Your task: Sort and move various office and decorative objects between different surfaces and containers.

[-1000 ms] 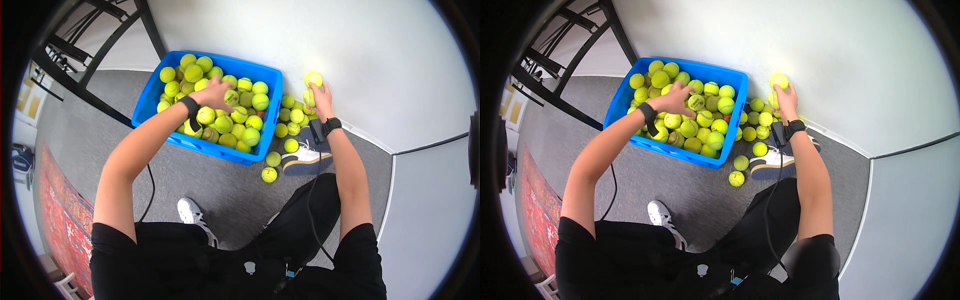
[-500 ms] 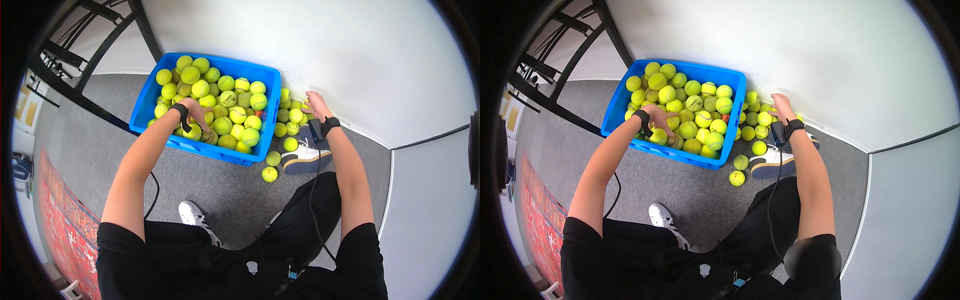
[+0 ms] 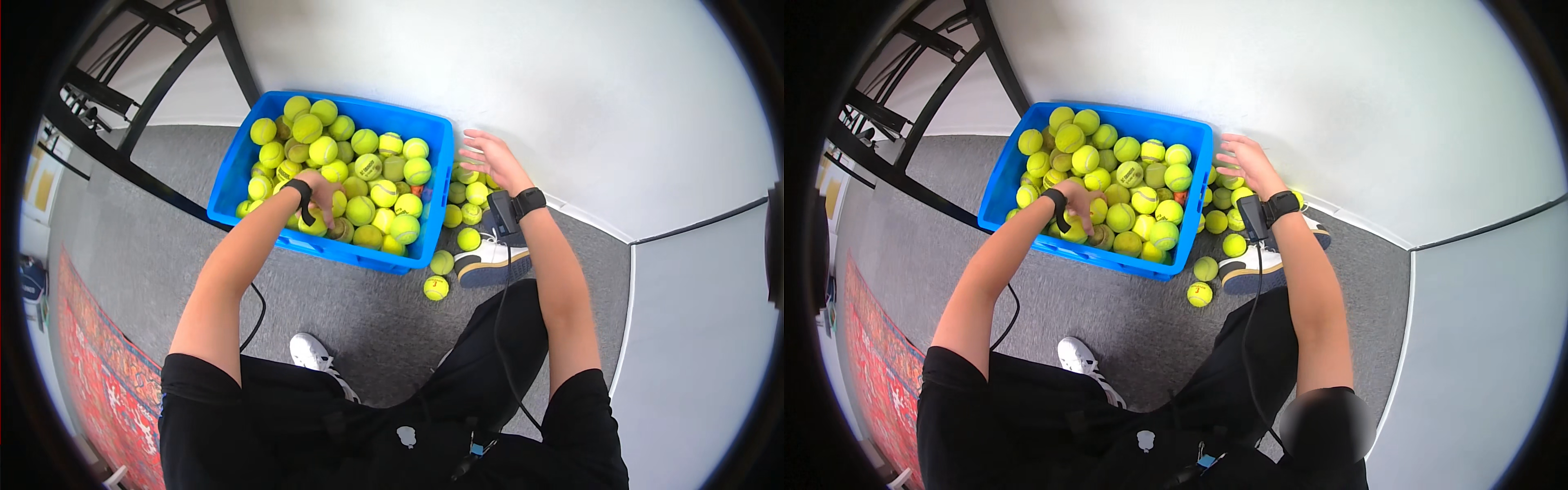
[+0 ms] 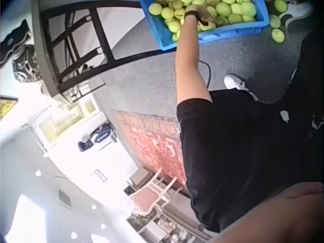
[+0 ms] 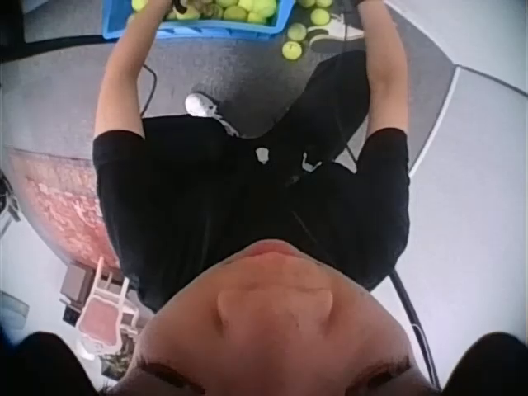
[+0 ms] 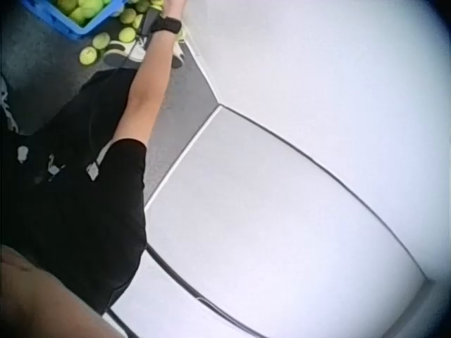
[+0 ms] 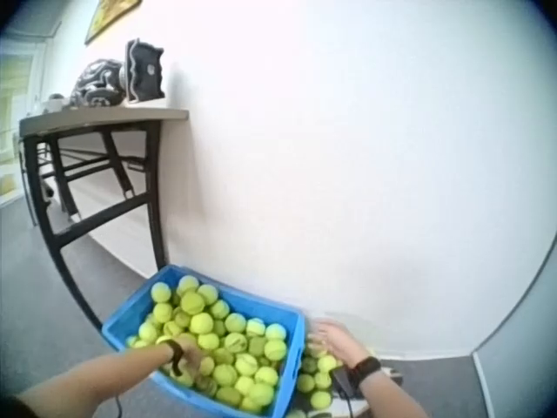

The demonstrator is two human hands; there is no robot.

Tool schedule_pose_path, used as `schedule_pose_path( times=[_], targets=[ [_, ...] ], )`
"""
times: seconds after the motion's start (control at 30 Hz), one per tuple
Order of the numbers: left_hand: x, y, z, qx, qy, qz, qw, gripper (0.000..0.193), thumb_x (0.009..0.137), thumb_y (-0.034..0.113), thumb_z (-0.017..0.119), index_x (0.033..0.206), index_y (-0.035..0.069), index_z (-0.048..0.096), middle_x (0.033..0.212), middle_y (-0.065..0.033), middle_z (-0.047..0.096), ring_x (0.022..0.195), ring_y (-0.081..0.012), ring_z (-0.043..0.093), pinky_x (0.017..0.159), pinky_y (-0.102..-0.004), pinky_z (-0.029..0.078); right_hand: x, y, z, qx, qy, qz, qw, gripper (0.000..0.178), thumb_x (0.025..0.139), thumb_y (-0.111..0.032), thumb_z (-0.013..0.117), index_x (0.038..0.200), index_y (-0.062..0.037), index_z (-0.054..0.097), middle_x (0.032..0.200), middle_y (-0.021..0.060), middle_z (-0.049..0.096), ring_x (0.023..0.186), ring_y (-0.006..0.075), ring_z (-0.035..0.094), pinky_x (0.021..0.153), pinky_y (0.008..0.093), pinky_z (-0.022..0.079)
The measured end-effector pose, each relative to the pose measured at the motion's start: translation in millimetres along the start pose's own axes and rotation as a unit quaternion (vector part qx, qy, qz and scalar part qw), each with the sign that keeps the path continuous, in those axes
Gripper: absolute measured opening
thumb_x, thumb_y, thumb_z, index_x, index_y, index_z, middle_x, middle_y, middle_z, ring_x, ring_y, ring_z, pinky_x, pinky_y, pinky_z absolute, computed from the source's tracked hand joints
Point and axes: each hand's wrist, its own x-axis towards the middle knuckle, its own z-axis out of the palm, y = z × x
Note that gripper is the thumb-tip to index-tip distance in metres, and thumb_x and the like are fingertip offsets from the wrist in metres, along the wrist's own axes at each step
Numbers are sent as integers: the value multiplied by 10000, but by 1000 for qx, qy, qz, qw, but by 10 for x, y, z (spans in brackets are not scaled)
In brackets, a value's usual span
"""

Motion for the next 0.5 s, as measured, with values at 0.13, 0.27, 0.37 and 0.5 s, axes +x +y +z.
schedule_pose_path(
  times=[0.13,0.27,0.37,0.5],
  targets=[
    [-19,39,70,8,36,24,999,1065,498,348,828,1363,217,222,1088,-190,563,920,-309,565,752,-368,474,-155,-167,186,10,-26,-9,1000,366,889,-171,447,1220,-15,436,1211,140,464,1046,249,529,851,389,485],
    [-90,114,74,72,72,35,994,1084,443,272,855,1358,192,278,1100,-183,565,992,-303,563,748,-390,501,-358,-127,498,20,-36,-19,999,311,873,-133,434,1158,-29,499,1122,108,524,971,226,560,785,371,504],
    [52,83,148,64,111,48,991,1020,453,271,832,1316,200,292,1053,-210,570,934,-344,566,776,-398,470,-404,-93,720,-20,-100,6,995,300,871,-126,443,1149,-29,505,1115,102,540,968,215,566,793,364,497],
    [80,137,174,109,121,54,985,1012,423,231,826,1294,195,313,1061,-205,556,962,-354,557,791,-413,468,-331,-18,737,-41,-121,21,992,302,871,-130,449,1151,-29,505,1120,100,536,969,217,566,798,369,491]
  ],
)
